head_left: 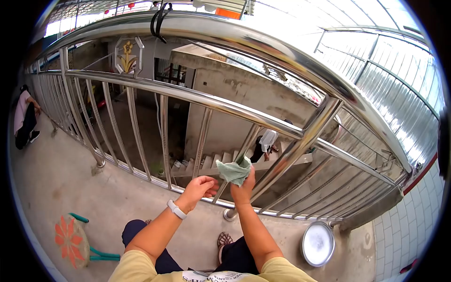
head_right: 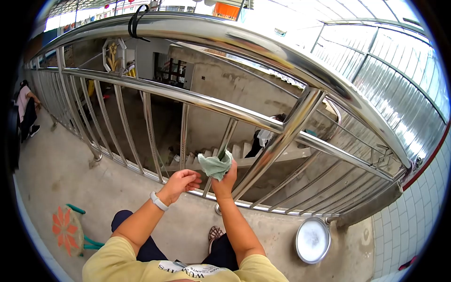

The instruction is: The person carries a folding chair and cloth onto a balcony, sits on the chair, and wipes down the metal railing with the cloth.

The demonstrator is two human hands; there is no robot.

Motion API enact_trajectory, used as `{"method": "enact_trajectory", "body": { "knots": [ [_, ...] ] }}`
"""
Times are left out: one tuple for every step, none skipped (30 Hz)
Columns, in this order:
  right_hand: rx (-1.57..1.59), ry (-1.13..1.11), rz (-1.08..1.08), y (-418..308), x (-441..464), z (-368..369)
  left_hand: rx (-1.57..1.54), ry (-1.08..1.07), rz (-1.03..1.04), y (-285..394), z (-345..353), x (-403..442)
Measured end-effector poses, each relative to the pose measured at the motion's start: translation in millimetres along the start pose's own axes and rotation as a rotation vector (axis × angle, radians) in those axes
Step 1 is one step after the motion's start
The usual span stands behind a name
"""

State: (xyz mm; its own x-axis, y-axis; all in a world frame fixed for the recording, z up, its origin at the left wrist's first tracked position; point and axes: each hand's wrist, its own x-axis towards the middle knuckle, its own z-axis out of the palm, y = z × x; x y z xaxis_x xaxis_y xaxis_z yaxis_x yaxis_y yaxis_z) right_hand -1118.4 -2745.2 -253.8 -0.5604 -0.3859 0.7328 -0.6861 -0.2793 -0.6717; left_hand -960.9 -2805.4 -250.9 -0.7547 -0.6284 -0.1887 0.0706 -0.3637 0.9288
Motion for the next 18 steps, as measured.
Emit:
{"method": "enact_trajectory", "body": {
  "knots": [
    [0.010, -0.042, 0.056, 7, -2, 0, 0.002, -0.005, 0.009, 1, 1, 0],
    [0.022, -0.084, 0.112, 8, -2, 0, 0.002, -0.003, 0.009, 2, 1, 0],
    [0.034, -0.089, 0.122, 9, -2, 0, -0.004, 0.000, 0.004, 3, 2, 1],
    [0.035, -0.090, 0.121, 10, -2, 0, -0.008, 0.002, -0.004, 4, 2, 0],
    [0.041, -0.106, 0.140, 7, -1, -1, -0.010, 0.003, -0.001, 4, 3, 1],
    [0.047, -0.122, 0.161, 6, -1, -1, -0.009, 0.004, -0.001, 3, 2, 1],
    [0.047, -0.124, 0.160, 8, -2, -1, -0.007, 0.004, -0.001, 3, 2, 1],
    [0.043, -0.127, 0.182, 13, -4, 0, -0.008, 0.005, -0.001, 2, 3, 2],
    [0.039, -0.130, 0.207, 18, -7, 2, -0.013, 0.000, -0.004, 1, 2, 1],
    [0.039, -0.131, 0.208, 23, -9, 2, -0.018, -0.006, -0.004, 1, 3, 2],
    [0.024, -0.152, 0.222, 26, -10, 3, -0.018, -0.004, -0.006, 1, 4, 1],
    [0.008, -0.175, 0.239, 30, -13, 4, -0.024, -0.006, -0.004, 1, 3, 0],
    [0.009, -0.175, 0.241, 33, -15, 4, -0.030, -0.011, 0.001, 2, 4, 0],
    [0.002, -0.204, 0.260, 36, -16, 5, -0.030, -0.009, -0.001, 2, 3, -1],
    [-0.007, -0.232, 0.280, 39, -19, 4, -0.029, -0.009, 0.005, 2, 3, -1],
    [-0.007, -0.232, 0.281, 43, -20, 5, -0.028, -0.009, 0.012, 2, 3, 0],
    [-0.029, -0.255, 0.295, 45, -22, 6, -0.028, -0.009, 0.010, 2, 3, 0],
    [-0.052, -0.276, 0.310, 46, -24, 6, -0.027, -0.010, 0.009, 2, 3, -1]
  ]
}}
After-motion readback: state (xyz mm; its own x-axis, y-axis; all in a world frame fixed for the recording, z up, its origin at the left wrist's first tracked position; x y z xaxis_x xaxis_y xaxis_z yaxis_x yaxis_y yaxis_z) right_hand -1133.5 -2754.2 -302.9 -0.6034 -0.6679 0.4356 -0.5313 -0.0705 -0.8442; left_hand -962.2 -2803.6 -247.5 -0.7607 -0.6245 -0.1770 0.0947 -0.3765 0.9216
